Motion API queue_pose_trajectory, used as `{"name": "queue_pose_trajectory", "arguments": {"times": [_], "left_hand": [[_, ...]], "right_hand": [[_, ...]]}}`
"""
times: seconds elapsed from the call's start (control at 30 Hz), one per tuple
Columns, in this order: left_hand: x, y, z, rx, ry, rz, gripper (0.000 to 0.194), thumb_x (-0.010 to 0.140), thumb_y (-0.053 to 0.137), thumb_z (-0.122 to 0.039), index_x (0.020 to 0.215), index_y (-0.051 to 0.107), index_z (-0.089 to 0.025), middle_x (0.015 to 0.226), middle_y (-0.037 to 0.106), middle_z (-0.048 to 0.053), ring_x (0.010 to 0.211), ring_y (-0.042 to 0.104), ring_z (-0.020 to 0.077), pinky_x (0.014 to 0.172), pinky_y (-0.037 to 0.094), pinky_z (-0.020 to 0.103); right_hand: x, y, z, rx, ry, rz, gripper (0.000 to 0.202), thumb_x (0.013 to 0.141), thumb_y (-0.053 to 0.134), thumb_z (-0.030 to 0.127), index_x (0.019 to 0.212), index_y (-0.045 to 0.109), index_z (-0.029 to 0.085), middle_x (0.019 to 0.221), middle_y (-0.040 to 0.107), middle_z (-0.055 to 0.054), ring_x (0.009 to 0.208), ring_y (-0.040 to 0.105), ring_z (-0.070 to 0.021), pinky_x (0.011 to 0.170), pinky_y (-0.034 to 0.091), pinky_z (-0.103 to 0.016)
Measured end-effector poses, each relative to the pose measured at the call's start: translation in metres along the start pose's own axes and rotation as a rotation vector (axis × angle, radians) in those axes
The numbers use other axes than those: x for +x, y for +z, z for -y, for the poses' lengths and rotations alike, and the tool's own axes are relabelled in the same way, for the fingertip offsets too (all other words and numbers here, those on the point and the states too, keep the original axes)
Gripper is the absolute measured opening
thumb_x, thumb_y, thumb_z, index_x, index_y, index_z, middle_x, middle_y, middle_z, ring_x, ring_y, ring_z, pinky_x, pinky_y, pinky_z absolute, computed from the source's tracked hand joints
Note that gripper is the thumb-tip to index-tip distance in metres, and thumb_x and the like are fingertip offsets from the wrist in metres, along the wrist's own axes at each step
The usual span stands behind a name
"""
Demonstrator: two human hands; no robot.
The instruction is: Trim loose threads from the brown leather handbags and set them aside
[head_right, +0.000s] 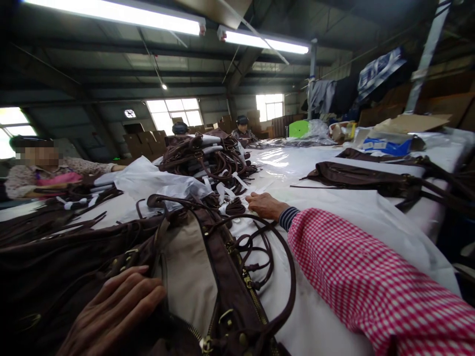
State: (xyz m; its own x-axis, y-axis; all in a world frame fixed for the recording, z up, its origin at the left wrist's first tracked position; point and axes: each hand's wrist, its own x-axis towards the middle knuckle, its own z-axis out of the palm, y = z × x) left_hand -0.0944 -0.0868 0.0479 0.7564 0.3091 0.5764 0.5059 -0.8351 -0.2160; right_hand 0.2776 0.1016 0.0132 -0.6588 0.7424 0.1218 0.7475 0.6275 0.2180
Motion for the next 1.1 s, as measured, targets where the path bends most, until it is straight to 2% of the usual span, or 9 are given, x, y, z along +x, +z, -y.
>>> {"name": "queue_pose_trajectory", "arguments": {"times": [0.23, 0.43, 0.53, 0.63, 0.77, 0.83, 0.9, 1.0, 1.1], "left_hand": [[0.002, -0.003, 0.000, 0.001, 0.005, -0.008, 0.031, 0.096, 0.036, -0.007, 0.115, 0.057, -0.020, 0.095, 0.070, 0.003, 0.089, 0.064, 0.0142, 0.112, 0.042, 0.034], [0.005, -0.002, 0.000, -0.022, 0.046, -0.058, 0.030, 0.100, 0.033, -0.008, 0.108, 0.061, -0.018, 0.092, 0.068, 0.003, 0.084, 0.061, 0.0135, 0.112, 0.039, 0.032], [0.006, -0.003, -0.003, -0.014, 0.044, -0.051, 0.032, 0.100, 0.032, -0.006, 0.105, 0.062, -0.017, 0.090, 0.067, 0.002, 0.083, 0.059, 0.0133, 0.109, 0.039, 0.032], [0.004, -0.001, -0.004, 0.023, 0.041, -0.025, 0.029, 0.101, 0.033, -0.008, 0.108, 0.061, -0.015, 0.094, 0.067, 0.004, 0.086, 0.060, 0.0149, 0.106, 0.041, 0.036], [-0.002, 0.001, -0.006, 0.058, 0.025, 0.031, 0.025, 0.101, 0.036, -0.010, 0.108, 0.060, -0.016, 0.096, 0.067, 0.005, 0.088, 0.059, 0.0164, 0.104, 0.042, 0.039], [-0.003, 0.001, -0.007, 0.086, 0.017, 0.067, 0.022, 0.100, 0.039, -0.012, 0.108, 0.059, -0.018, 0.096, 0.067, 0.005, 0.088, 0.058, 0.0167, 0.105, 0.042, 0.039], [-0.002, -0.001, -0.008, 0.114, 0.016, 0.093, 0.022, 0.100, 0.040, -0.012, 0.110, 0.058, -0.018, 0.097, 0.066, 0.004, 0.089, 0.058, 0.0166, 0.106, 0.042, 0.039], [0.000, -0.002, -0.009, 0.133, 0.024, 0.095, 0.023, 0.100, 0.037, -0.011, 0.110, 0.058, -0.017, 0.095, 0.066, 0.004, 0.088, 0.057, 0.0162, 0.107, 0.041, 0.040], [0.001, -0.004, -0.009, 0.138, 0.037, 0.081, 0.022, 0.100, 0.039, -0.011, 0.110, 0.058, -0.017, 0.094, 0.066, 0.003, 0.088, 0.055, 0.0167, 0.105, 0.041, 0.040]], "right_hand": [[0.000, 0.007, 0.001, 0.037, 0.019, -0.068, 0.022, 0.095, 0.051, 0.012, 0.090, 0.072, 0.013, 0.119, 0.060, -0.015, 0.114, 0.048, -0.0244, 0.085, 0.046, -0.032], [-0.008, 0.004, -0.009, 0.192, 0.260, -0.200, 0.021, 0.094, 0.054, 0.019, 0.088, 0.074, 0.016, 0.114, 0.064, -0.012, 0.106, 0.056, -0.0214, 0.083, 0.046, -0.029], [-0.013, -0.010, -0.021, 0.292, 0.403, -0.280, 0.018, 0.090, 0.058, 0.022, 0.090, 0.074, 0.016, 0.103, 0.068, -0.008, 0.090, 0.061, -0.0171, 0.081, 0.048, -0.027], [-0.017, -0.034, -0.020, 0.416, 0.499, -0.367, 0.025, 0.092, 0.052, 0.026, 0.092, 0.072, 0.012, 0.086, 0.070, -0.007, 0.072, 0.063, -0.0146, 0.069, 0.049, -0.025], [-0.016, -0.071, 0.020, 0.956, 0.553, -0.494, 0.021, 0.084, 0.062, 0.031, 0.077, 0.068, 0.012, 0.068, 0.067, -0.005, 0.055, 0.057, -0.0109, 0.048, 0.041, -0.020], [-0.012, -0.087, 0.055, 1.212, 0.465, -0.377, 0.020, 0.077, 0.071, 0.031, 0.074, 0.069, 0.012, 0.065, 0.067, -0.005, 0.051, 0.055, -0.0086, 0.043, 0.036, -0.018], [-0.006, -0.099, 0.094, 1.381, 0.340, -0.142, 0.022, 0.075, 0.074, 0.033, 0.073, 0.070, 0.011, 0.060, 0.065, -0.003, 0.045, 0.051, -0.0066, 0.039, 0.033, -0.016], [0.010, -0.107, 0.145, 1.500, 0.218, 0.121, 0.024, 0.074, 0.075, 0.031, 0.064, 0.066, 0.012, 0.057, 0.064, -0.001, 0.041, 0.048, -0.0047, 0.036, 0.031, -0.015], [0.030, -0.104, 0.174, 1.515, 0.222, 0.256, 0.021, 0.073, 0.070, 0.024, 0.058, 0.061, 0.013, 0.052, 0.061, 0.001, 0.038, 0.046, -0.0040, 0.034, 0.028, -0.014]]}}
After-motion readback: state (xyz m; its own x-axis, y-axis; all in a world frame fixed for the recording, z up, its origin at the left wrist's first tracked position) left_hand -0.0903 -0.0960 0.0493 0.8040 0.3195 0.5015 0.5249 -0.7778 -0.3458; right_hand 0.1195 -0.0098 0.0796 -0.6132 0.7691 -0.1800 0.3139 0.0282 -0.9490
